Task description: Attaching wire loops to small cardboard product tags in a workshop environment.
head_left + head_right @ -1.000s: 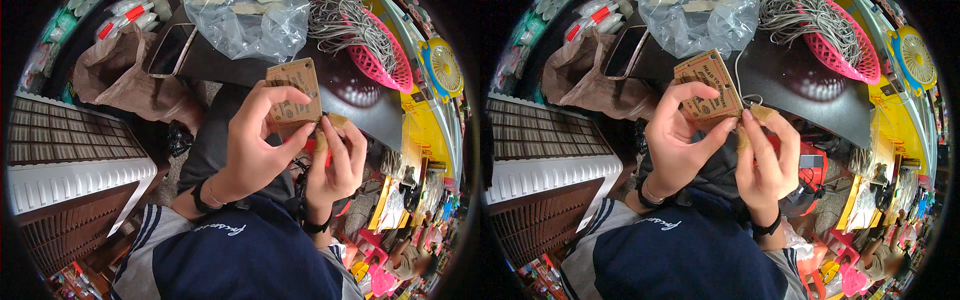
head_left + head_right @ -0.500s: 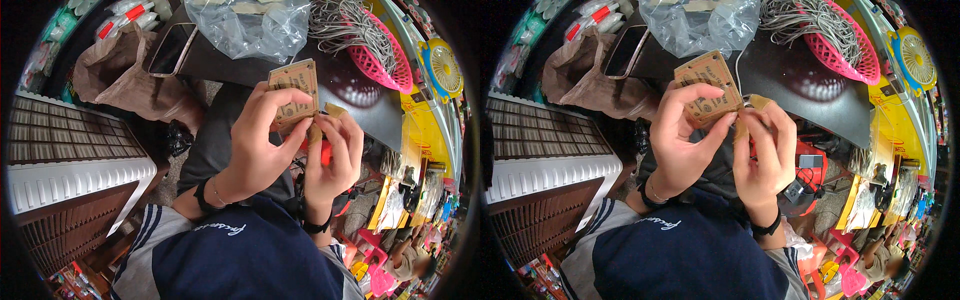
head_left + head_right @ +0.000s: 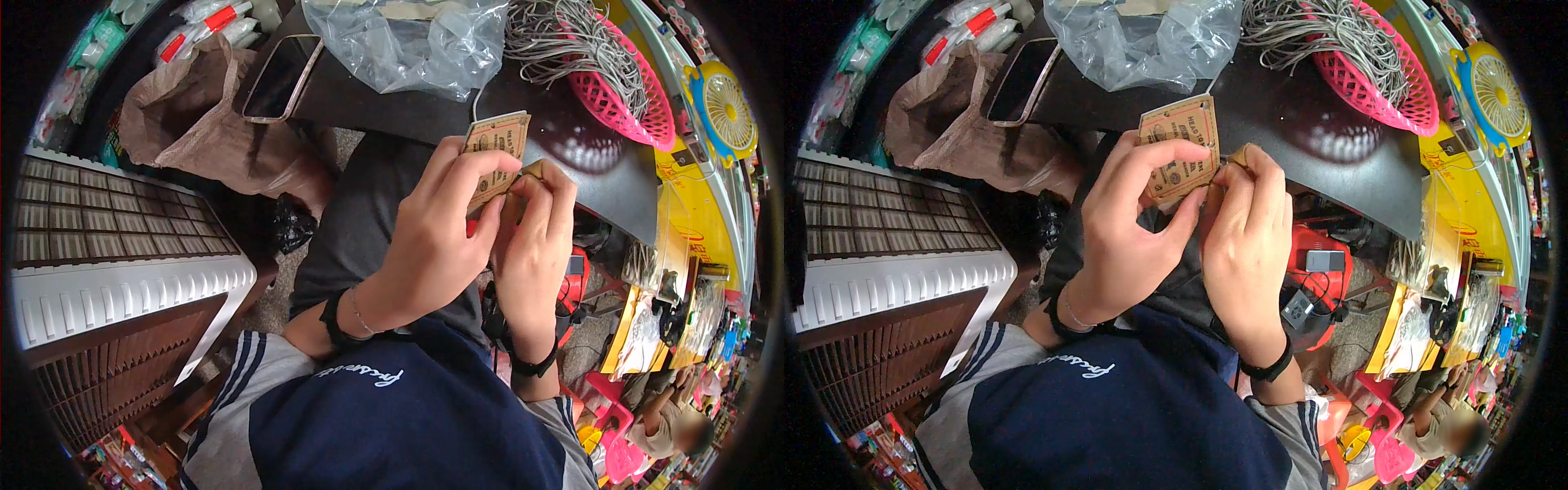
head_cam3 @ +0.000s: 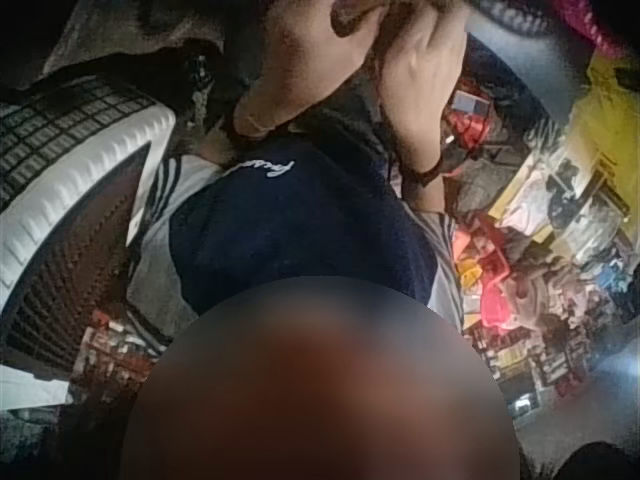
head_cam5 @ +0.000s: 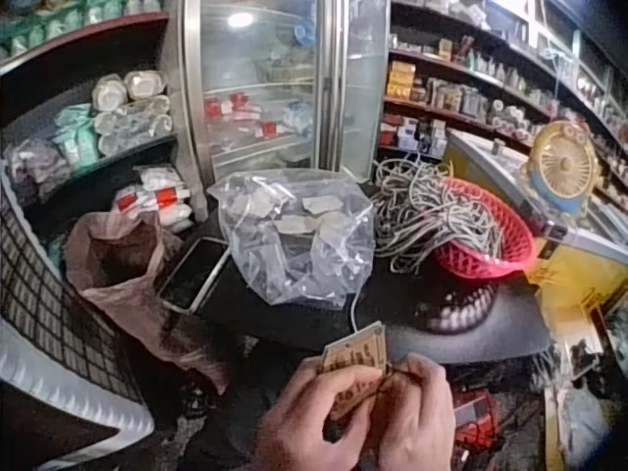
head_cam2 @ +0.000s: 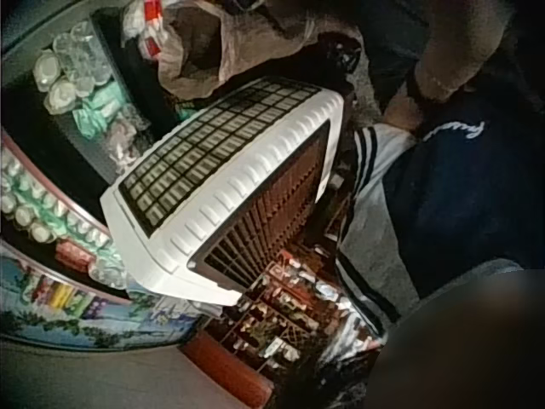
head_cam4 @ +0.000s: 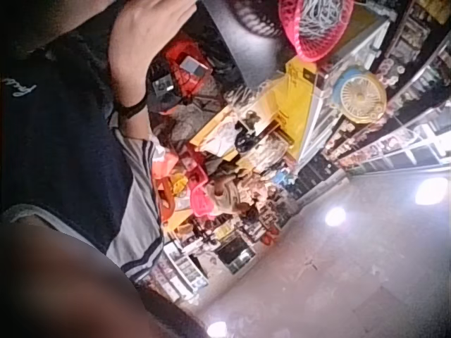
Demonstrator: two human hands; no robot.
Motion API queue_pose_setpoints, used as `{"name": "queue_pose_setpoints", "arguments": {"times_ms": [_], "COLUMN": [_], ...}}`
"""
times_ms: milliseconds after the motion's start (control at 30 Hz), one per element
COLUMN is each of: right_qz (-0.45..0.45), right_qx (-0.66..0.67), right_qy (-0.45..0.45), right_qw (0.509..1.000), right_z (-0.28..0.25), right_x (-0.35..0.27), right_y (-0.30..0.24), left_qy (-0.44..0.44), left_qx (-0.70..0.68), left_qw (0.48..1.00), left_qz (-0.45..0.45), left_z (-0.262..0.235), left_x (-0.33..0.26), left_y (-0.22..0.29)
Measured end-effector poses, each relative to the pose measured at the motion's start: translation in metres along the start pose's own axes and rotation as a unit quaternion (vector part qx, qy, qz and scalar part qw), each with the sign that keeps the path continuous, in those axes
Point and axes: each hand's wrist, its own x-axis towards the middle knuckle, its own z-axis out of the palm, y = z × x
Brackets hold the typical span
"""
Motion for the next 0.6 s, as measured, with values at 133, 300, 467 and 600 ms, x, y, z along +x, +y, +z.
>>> {"name": "queue_pose_setpoints", "arguments": {"times_ms": [133, 300, 467, 600], "right_qz": [0.019, 0.017, 0.079, -0.058], "right_qx": [0.090, 0.110, 0.370, 0.635], "right_qy": [0.004, 0.023, -0.049, -0.317], "right_qw": [0.996, 0.993, 0.924, 0.702], "right_z": [-0.002, -0.008, -0.030, -0.054], "right_x": [-0.001, 0.003, 0.003, 0.009], "right_y": [0.002, 0.006, 0.009, 0.024], "left_qy": [-0.004, -0.013, 0.014, 0.017], "left_qx": [-0.015, -0.022, -0.031, -0.041], "left_qw": [1.000, 1.000, 0.999, 0.996], "left_qz": [-0.018, -0.007, -0.036, -0.073], "left_z": [0.000, -0.003, -0.012, -0.026], "left_x": [0.002, 0.002, 0.010, 0.015], "left_y": [0.002, -0.003, -0.020, -0.036]}}
